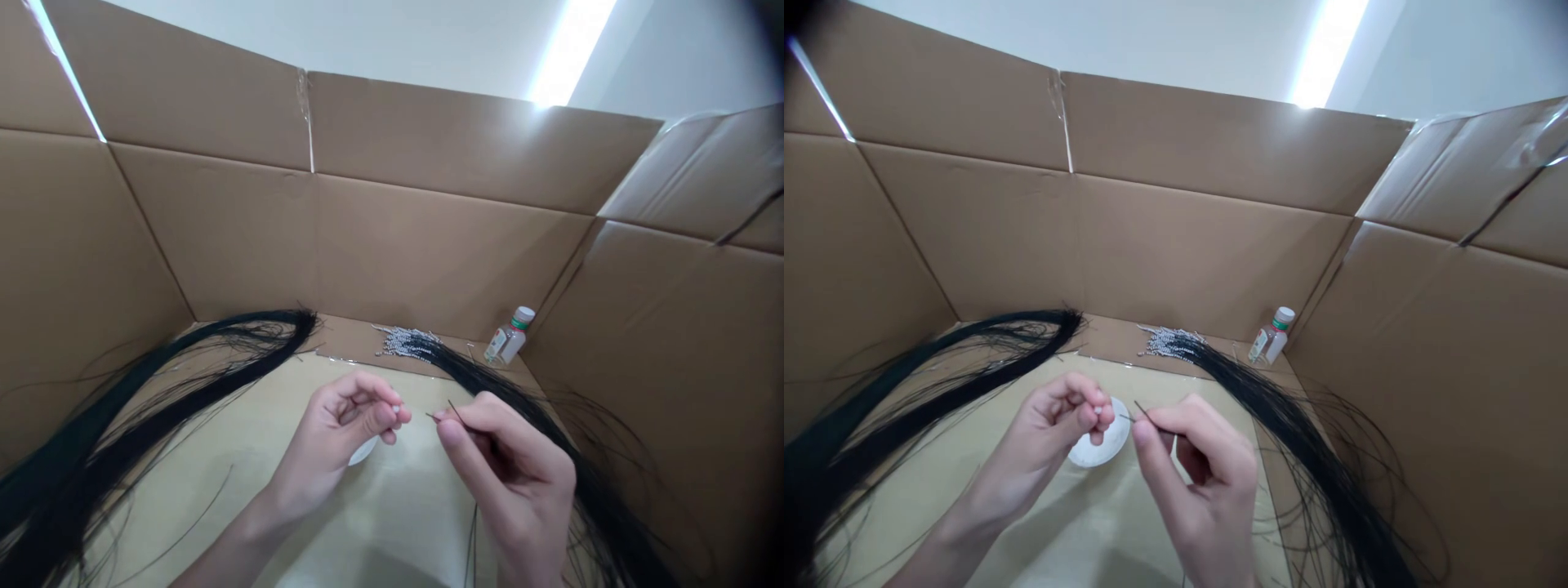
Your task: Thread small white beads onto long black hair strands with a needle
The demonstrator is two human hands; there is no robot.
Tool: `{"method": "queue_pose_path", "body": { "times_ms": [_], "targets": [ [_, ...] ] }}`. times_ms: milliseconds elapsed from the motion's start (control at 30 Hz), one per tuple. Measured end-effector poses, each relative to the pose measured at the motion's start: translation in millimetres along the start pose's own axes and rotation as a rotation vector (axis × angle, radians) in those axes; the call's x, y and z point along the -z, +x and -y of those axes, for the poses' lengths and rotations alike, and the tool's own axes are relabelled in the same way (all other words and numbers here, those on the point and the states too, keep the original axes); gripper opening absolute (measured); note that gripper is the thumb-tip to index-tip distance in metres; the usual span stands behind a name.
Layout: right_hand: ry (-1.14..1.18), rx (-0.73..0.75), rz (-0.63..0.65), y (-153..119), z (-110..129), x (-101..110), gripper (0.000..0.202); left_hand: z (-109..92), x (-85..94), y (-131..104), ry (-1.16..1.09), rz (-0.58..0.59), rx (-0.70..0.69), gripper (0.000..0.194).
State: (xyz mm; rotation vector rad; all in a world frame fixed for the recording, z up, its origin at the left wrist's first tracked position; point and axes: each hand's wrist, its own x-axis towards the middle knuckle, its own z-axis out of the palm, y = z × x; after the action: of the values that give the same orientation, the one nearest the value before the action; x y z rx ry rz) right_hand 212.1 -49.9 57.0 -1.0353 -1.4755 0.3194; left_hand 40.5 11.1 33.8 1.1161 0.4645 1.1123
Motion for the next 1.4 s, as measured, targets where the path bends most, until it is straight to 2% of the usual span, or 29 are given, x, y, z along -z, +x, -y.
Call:
{"method": "queue_pose_path", "body": {
  "times_ms": [100, 300, 500, 1100, 1267, 1400],
  "targets": [
    [-0.018, 0.038, -0.016, -0.3, 2.7, -4.0, 0.015, 2.9, -1.8, 1.3, 0.038, 0.021, 0.011, 0.009],
    [-0.038, 0.026, 0.046, -0.6, 0.6, -8.8, 0.014, 5.9, -0.7, -1.8, 0.089, 0.012, 0.020, 0.010],
    [-0.051, 0.011, 0.055, -0.5, -3.3, -12.1, 0.012, 8.0, 0.8, -0.4, 0.075, 0.040, 0.031, 0.012],
    [-0.111, 0.012, 0.034, 0.0, -10.7, -17.6, 0.013, 11.0, 0.7, 4.7, 0.068, -0.019, 0.053, 0.012],
    [-0.123, 0.028, 0.026, 0.2, -10.9, -18.8, 0.013, 10.4, 0.0, 5.5, 0.128, -0.050, 0.047, 0.013],
    [-0.169, 0.080, -0.010, -0.1, -11.7, -21.0, 0.013, 7.5, -3.5, 4.4, 0.283, -0.109, -0.016, 0.014]
  ]
}}
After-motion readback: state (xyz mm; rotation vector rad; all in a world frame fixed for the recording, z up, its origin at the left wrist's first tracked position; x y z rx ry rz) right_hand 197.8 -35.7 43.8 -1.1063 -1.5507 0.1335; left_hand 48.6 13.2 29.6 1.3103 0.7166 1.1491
